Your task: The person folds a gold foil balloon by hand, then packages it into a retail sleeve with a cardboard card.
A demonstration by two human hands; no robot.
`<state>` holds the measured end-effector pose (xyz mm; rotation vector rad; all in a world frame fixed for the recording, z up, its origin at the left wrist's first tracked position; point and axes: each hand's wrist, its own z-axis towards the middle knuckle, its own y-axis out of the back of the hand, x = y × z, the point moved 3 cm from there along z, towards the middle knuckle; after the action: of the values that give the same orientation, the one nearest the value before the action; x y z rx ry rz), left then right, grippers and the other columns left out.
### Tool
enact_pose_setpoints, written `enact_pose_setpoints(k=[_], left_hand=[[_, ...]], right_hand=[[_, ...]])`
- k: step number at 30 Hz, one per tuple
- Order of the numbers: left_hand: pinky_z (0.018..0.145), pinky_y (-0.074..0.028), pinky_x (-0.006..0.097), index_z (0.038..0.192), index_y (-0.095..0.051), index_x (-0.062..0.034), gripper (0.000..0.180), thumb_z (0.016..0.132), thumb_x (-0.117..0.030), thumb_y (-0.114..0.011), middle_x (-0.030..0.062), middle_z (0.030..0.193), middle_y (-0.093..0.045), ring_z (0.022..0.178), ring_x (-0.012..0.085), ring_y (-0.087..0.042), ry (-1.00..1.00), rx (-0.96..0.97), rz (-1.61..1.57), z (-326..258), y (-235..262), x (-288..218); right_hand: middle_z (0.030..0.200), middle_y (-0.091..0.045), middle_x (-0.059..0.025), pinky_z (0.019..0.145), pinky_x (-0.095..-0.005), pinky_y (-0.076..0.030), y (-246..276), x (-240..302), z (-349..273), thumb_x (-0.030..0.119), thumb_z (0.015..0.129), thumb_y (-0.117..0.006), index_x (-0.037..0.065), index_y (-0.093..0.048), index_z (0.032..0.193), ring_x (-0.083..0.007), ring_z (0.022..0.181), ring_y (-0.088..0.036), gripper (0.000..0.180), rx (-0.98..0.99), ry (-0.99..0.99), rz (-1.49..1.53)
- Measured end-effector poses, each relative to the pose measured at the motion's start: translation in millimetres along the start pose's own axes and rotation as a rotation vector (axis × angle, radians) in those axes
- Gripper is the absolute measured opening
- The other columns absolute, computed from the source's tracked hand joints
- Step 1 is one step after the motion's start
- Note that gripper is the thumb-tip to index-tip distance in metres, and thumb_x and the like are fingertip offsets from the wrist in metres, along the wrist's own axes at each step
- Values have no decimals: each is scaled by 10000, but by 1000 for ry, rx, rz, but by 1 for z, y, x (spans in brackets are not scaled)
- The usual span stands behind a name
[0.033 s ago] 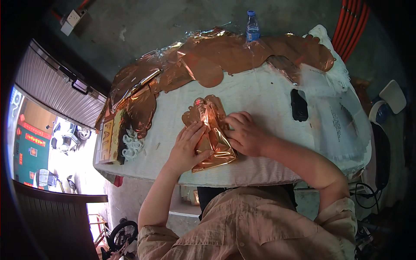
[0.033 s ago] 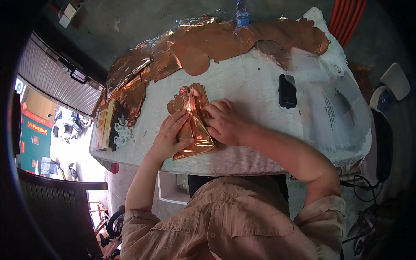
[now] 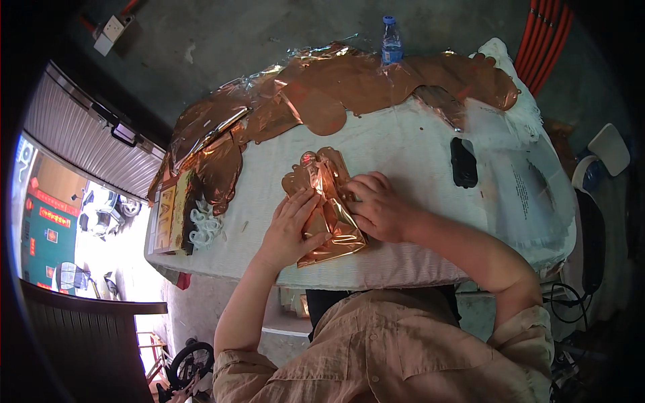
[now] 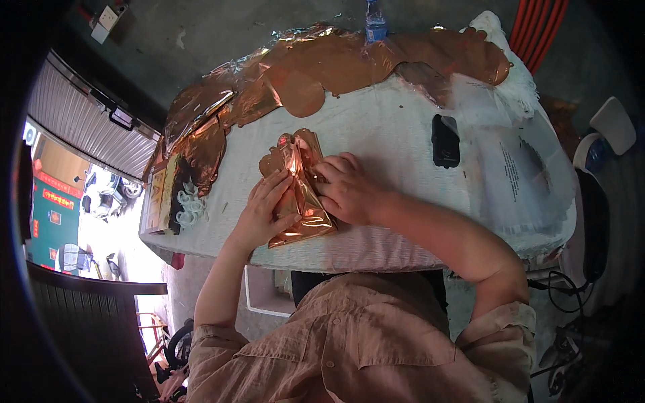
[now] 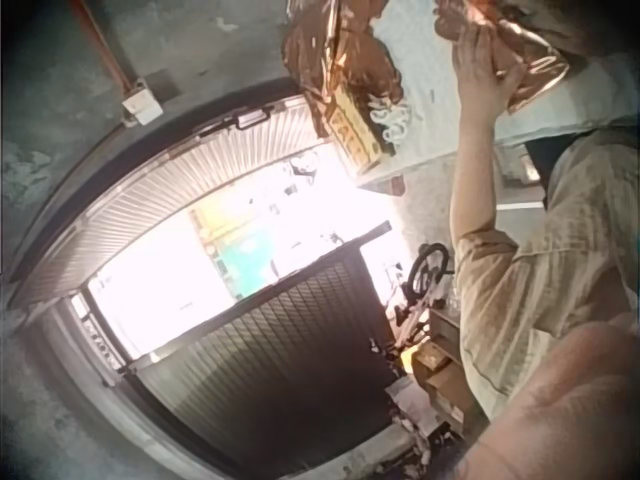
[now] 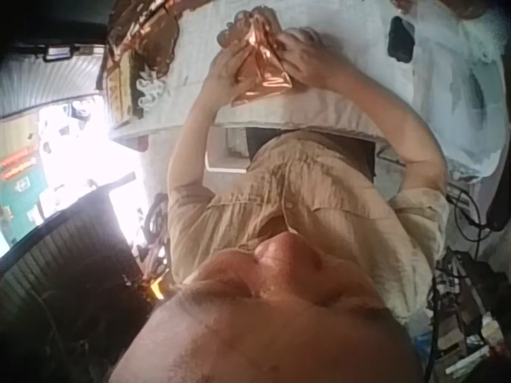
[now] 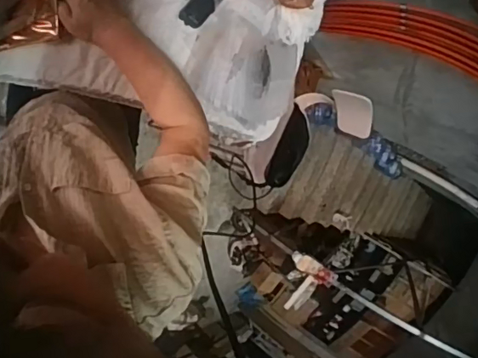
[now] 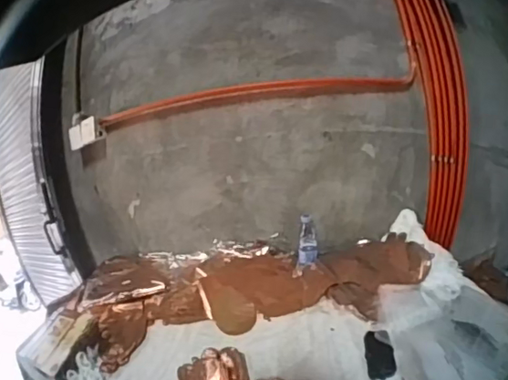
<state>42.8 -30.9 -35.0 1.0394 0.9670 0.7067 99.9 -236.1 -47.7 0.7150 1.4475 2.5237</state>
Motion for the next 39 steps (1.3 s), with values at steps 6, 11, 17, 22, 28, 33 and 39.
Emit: enact_pose_setpoints(k=[6,11,17,22,28,33,39], left_hand=[[1123,-253,451,1347,-461,-46,740,762,-422,-716,150,1407,-436,1346,311,-357,10,-5,-11,-1,-1,3],[1124,-252,448,1336,-468,-36,740,760,-429,-717,152,1413,-433,1347,312,-358,4,-5,-8,0,0,2],[1126,-248,454,1340,-464,-36,725,765,-397,-719,155,1424,-421,1351,314,-353,16,-2,-24,-2,0,2],[1124,-254,447,1338,-470,-36,742,759,-429,-718,152,1417,-431,1347,311,-359,19,0,-18,-1,1,1],[1126,-246,464,1342,-460,-39,715,759,-349,-735,154,1423,-419,1344,318,-360,19,4,-50,-1,1,0],[1128,-245,455,1348,-456,-43,719,761,-355,-731,151,1427,-417,1347,317,-356,19,9,-39,-1,1,1],[1123,-254,449,1341,-467,-38,743,761,-431,-715,151,1415,-432,1351,310,-354,21,5,-15,0,1,1]], right_hand=[[1163,-551,-108,1084,-497,-218,-1,-13,12,173,815,-561,56,-632,1059,-272,1212,-437,279,-2,-18,66],[1177,-593,-107,1080,-506,-276,-7,-24,4,122,784,-625,50,-610,1101,-253,1186,-512,325,-65,-95,149],[1192,-588,-116,1074,-489,-310,6,-16,-12,186,811,-638,43,-610,1109,-261,1180,-518,332,-3,-150,67],[1159,-589,-114,1065,-497,-320,6,-9,-12,208,808,-643,33,-616,1088,-274,1147,-526,332,-22,-131,4],[1123,-576,-114,1049,-511,-328,14,-7,-22,231,792,-652,34,-636,1046,-276,1105,-527,321,-19,-89,-42],[1106,-551,-103,1056,-510,-316,13,-3,-19,230,782,-652,38,-634,1063,-279,1092,-517,340,-24,-95,-32],[1157,-521,-112,1081,-538,-266,7,1,-14,227,803,-618,37,-604,1128,-287,1159,-466,377,-23,-67,-53]])
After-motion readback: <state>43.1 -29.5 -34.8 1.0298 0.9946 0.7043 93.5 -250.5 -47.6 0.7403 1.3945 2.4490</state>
